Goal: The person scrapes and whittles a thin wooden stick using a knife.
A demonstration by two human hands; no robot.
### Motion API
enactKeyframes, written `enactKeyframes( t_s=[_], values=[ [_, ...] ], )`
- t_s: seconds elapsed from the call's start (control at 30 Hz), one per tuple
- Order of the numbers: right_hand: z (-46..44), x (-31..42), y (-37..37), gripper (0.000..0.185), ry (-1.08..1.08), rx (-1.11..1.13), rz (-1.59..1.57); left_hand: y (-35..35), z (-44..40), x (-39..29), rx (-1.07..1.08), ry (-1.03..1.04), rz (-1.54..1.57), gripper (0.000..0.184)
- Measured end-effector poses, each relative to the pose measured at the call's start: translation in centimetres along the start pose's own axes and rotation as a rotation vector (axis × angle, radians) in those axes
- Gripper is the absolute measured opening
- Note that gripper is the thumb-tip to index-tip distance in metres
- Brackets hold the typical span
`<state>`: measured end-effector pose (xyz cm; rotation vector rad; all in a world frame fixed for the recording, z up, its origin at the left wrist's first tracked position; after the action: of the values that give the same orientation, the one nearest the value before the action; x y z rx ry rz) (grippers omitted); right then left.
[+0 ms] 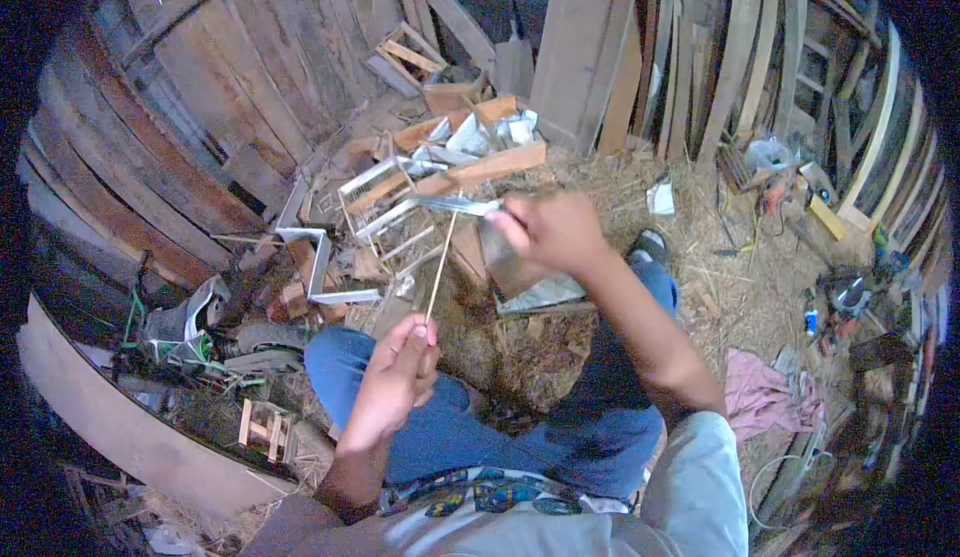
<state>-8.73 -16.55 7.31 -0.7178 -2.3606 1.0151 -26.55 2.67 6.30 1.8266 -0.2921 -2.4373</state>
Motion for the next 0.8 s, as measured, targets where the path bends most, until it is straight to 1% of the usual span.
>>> enactKeyframes(
  t_s=[0.07,0.13,0.17,0.23,0.27,0.33,0.37,0.43,0.47,0.5,0.53,0.57,0.6,0.63,0.67,0.7,0.73,0.77,0.8],
  values=[
    [-0.1,1.2,-0.8,0.04,-0.04,0.029,-0.025,0.1,-0.5,0.0,0.005,0.017,0.014,0.019],
    [0.2,2.7,-0.6,0.04,-0.131,0.119,-0.113,0.1,-0.7,-0.2,0.02,0.011,0.02,0.019],
    [0.0,1.2,-0.1,0.04,-0.125,0.121,-0.112,-0.2,-1.0,-0.6,-0.005,-0.016,0.06,0.019],
    [-1.4,-4.9,1.4,0.04,0.272,0.063,0.071,-0.8,-2.0,-0.8,-0.033,-0.034,0.103,0.019],
    [-1.9,-5.4,1.6,0.04,0.266,0.057,0.072,-1.6,-3.3,-0.3,-0.043,-0.033,0.055,0.018],
    [-2.3,-6.5,1.8,0.041,0.463,-0.134,-0.334,-3.5,-6.5,0.8,-0.088,-0.034,-0.002,0.017],
    [-2.6,-6.4,2.0,0.041,0.459,-0.132,-0.334,-4.1,-8.0,0.8,-0.107,0.005,-0.053,0.017],
    [-3.5,-5.3,3.3,0.041,0.424,-0.012,-0.53,-4.3,-10.9,-0.1,-0.151,-0.048,0.003,0.018],
    [-3.9,-5.0,3.7,0.04,0.418,0.101,-0.441,-4.7,-12.6,-0.1,-0.149,-0.048,0.001,0.018],
    [-3.9,-5.1,4.5,0.04,0.421,0.099,-0.442,-4.9,-14.3,-0.3,-0.102,-0.036,0.034,0.019],
    [-3.8,-5.0,5.5,0.04,0.327,0.105,-0.418,-5.1,-15.6,-0.4,-0.057,-0.023,0.068,0.019],
    [-3.8,-5.0,6.4,0.039,0.232,0.111,-0.392,-5.4,-16.6,-0.3,-0.055,-0.025,0.067,0.019],
    [-3.8,-5.2,7.0,0.037,0.184,0.119,-0.4,-5.2,-17.2,-0.8,-0.043,-0.002,0.001,0.022],
    [-3.6,-5.6,7.8,0.037,0.19,0.122,-0.399,-4.7,-17.6,-1.5,-0.031,0.019,-0.064,0.024],
    [-3.3,-5.9,8.6,0.036,0.15,0.126,-0.421,-3.9,-17.7,-1.9,-0.062,0.045,-0.076,0.025],
    [-3.0,-6.0,9.3,0.035,0.116,0.136,-0.446,-4.1,-18.6,-1.2,-0.058,0.028,-0.07,0.025],
    [-2.7,-6.1,9.8,0.034,0.097,0.111,-0.426,-4.2,-19.4,-0.6,-0.055,0.09,-0.097,0.024],
    [-2.5,-6.5,10.5,0.034,0.115,0.13,-0.431,-4.4,-20.1,0.0,-0.053,0.149,-0.123,0.024],
    [-2.5,-6.6,10.7,0.034,0.104,0.17,-0.39,-4.4,-20.6,0.5,-0.082,0.123,-0.208,0.021]
  ],
)
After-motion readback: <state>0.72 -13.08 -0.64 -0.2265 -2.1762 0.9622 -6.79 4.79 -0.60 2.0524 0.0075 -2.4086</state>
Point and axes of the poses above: each hand's wrist, its own z-axis away from the middle knuckle, its own y-axis out of the palm, x = y × z, the point moved 3 cm from there along -z, towards the middle knuckle, and after that the axes turned 2 degrees about -z, right-handed, at the moved point
